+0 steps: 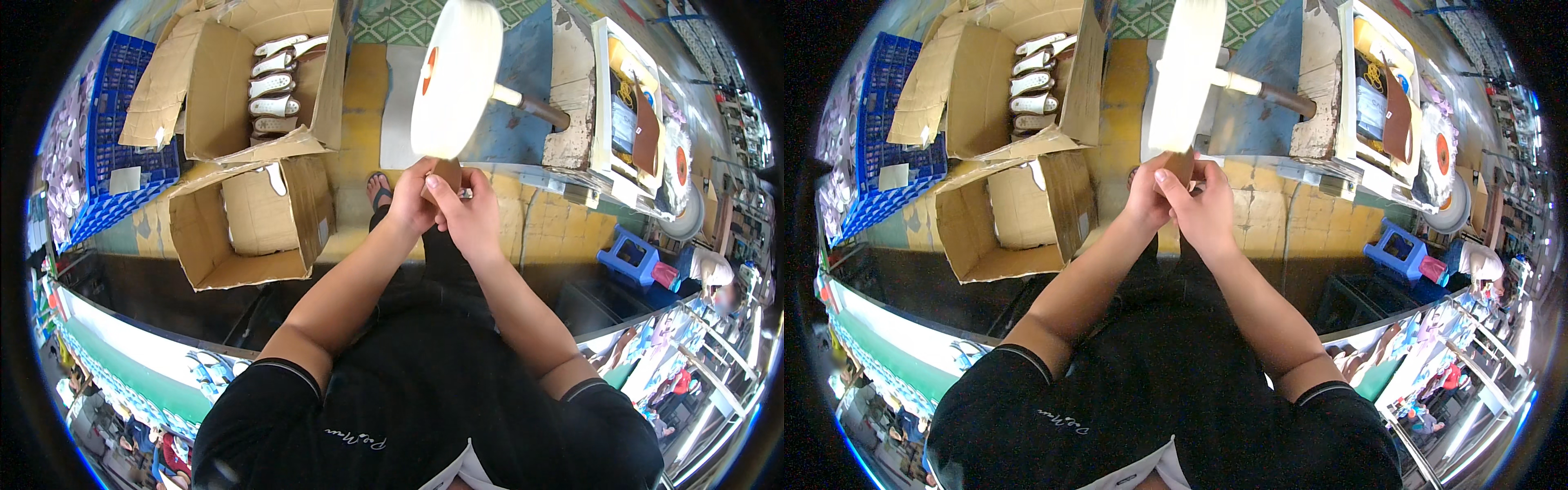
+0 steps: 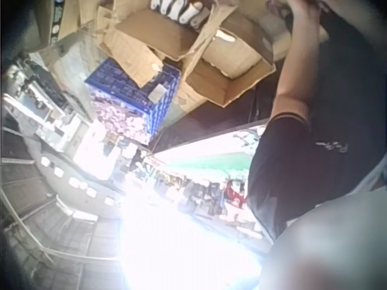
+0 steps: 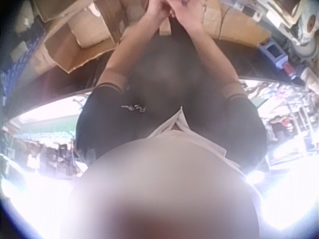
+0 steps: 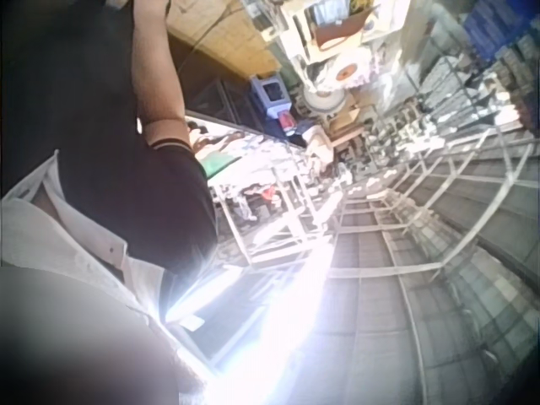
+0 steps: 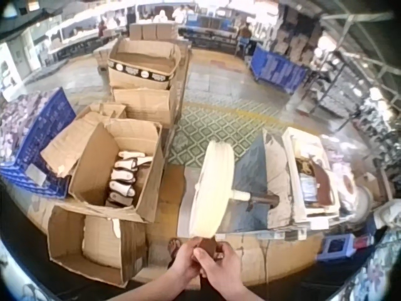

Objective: The person repeatedly picks up shoe sole parts, applies adhesive from a rotating roller, and places them into cardboard boxes. The person handles each part one at a time, turning them over to coat different edges before stacking them in boxes.

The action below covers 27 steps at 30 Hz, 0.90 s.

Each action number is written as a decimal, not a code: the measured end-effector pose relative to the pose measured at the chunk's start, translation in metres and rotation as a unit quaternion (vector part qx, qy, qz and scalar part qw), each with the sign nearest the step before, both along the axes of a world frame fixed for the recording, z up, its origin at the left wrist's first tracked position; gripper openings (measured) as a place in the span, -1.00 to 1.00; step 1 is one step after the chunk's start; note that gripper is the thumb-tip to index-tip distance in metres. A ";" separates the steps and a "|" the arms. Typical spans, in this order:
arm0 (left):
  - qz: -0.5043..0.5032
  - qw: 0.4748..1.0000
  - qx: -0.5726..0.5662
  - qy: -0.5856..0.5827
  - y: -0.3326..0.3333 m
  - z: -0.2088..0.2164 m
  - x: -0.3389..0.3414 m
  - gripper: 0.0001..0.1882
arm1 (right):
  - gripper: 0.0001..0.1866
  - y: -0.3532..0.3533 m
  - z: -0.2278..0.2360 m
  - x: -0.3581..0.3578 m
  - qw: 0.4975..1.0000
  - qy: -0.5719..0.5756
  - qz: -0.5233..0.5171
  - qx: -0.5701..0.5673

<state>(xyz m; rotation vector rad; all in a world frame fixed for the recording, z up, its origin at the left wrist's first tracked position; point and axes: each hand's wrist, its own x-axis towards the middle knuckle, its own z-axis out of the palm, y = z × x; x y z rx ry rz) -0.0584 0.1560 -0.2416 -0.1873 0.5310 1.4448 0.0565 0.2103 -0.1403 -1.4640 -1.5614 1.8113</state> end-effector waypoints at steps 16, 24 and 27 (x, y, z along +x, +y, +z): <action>0.060 0.990 -0.128 0.022 0.012 0.040 0.018 -0.55 | -0.36 0.003 0.010 0.008 1.000 0.016 0.018 0.000; 0.032 0.991 -0.130 0.031 0.015 0.028 0.008 -0.51 | -0.51 0.016 0.004 0.001 1.000 -0.016 0.022 -0.007; 0.068 0.994 -0.074 0.043 0.003 0.032 0.018 -0.58 | -0.49 0.004 0.011 0.016 0.999 0.003 0.050 0.014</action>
